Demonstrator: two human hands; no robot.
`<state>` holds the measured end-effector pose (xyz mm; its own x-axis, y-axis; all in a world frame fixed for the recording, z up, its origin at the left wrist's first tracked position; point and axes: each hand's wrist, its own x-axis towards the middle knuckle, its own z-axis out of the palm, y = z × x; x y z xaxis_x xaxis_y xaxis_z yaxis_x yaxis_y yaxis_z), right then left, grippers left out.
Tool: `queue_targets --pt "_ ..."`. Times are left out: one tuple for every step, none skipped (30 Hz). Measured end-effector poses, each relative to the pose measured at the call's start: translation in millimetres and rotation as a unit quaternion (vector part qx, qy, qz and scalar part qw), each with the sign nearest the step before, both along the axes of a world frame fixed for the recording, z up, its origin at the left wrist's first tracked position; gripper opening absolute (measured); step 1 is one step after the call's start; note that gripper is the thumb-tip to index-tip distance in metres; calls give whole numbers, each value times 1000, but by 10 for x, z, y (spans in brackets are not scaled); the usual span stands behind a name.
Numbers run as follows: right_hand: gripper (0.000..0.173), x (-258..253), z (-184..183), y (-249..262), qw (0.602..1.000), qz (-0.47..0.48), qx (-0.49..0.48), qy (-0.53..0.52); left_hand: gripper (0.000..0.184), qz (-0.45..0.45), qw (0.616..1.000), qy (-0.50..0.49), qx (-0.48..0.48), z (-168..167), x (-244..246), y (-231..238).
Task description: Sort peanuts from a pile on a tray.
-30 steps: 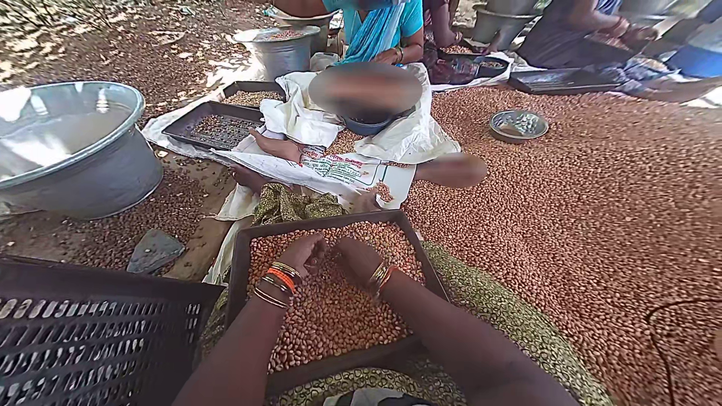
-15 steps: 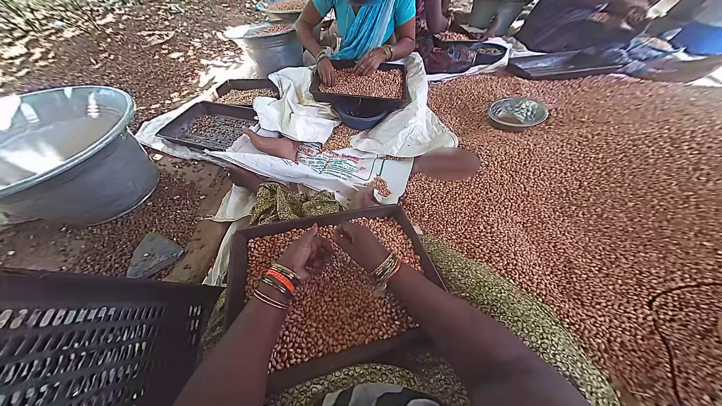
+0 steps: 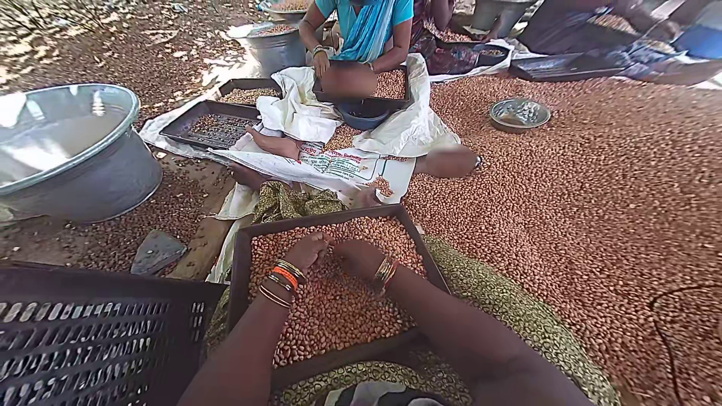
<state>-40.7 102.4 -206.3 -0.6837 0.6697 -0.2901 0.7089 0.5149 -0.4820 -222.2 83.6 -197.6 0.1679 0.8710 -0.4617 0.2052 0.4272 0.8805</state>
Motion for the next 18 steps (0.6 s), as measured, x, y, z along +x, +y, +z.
queue_targets --pt "24 -24 -40 -22 999 39 5 9 22 6 1000 -3 3 12 -6 2" --pt "24 -63 -39 -61 998 60 6 -11 21 10 1000 -7 6 22 -15 7" --pt "25 -101 -30 -103 997 62 6 -37 20 13 1000 -11 8 29 -24 9" --pt "26 -128 -14 -137 997 54 2 -55 19 16 1000 -16 9 33 -30 9" --pt "27 -142 12 -155 997 46 1 -69 18 19 1000 -17 9 32 -31 10" --pt "27 -145 37 -158 996 41 0 -78 18 21 1000 -15 6 33 -28 10" --pt "27 -137 43 -155 996 39 -1 -80 19 20 1000 -10 2 38 -19 10" --pt "28 -124 23 -150 997 40 -1 -71 19 13 1000 -6 -2 41 -12 10" --pt "28 -113 -11 -142 997 41 -1 -59 18 5 1000 0 -3 36 -4 10" --pt "28 -113 -36 -138 998 40 -1 -54 19 -2 1000 4 -2 30 3 9" --pt "28 -116 -47 -138 998 35 -3 -53 19 -7 1000 8 1 20 9 8" --pt "28 -118 -50 -129 998 27 -8 -56 19 -7 1000 9 5 12 13 6" --pt "28 -111 -50 -109 998 12 -15 -58 20 -5 1000 7 5 5 13 5" --pt "27 -90 -38 -77 998 -7 -24 -52 23 3 1000 4 1 1 13 2" --pt "27 -58 -26 -35 998 -31 -30 -35 27 19 1000 5 -10 2 17 -4" --pt "27 -20 17 -2 998 -56 -31 -9 32 40 999 9 -26 7 26 -12" --pt "27 19 86 11 996 -81 -26 33 38 57 997 12 -46 17 36 -22" --pt "28 55 157 7 990 -103 -19 91 46 71 995 5 -68 37 51 -36"
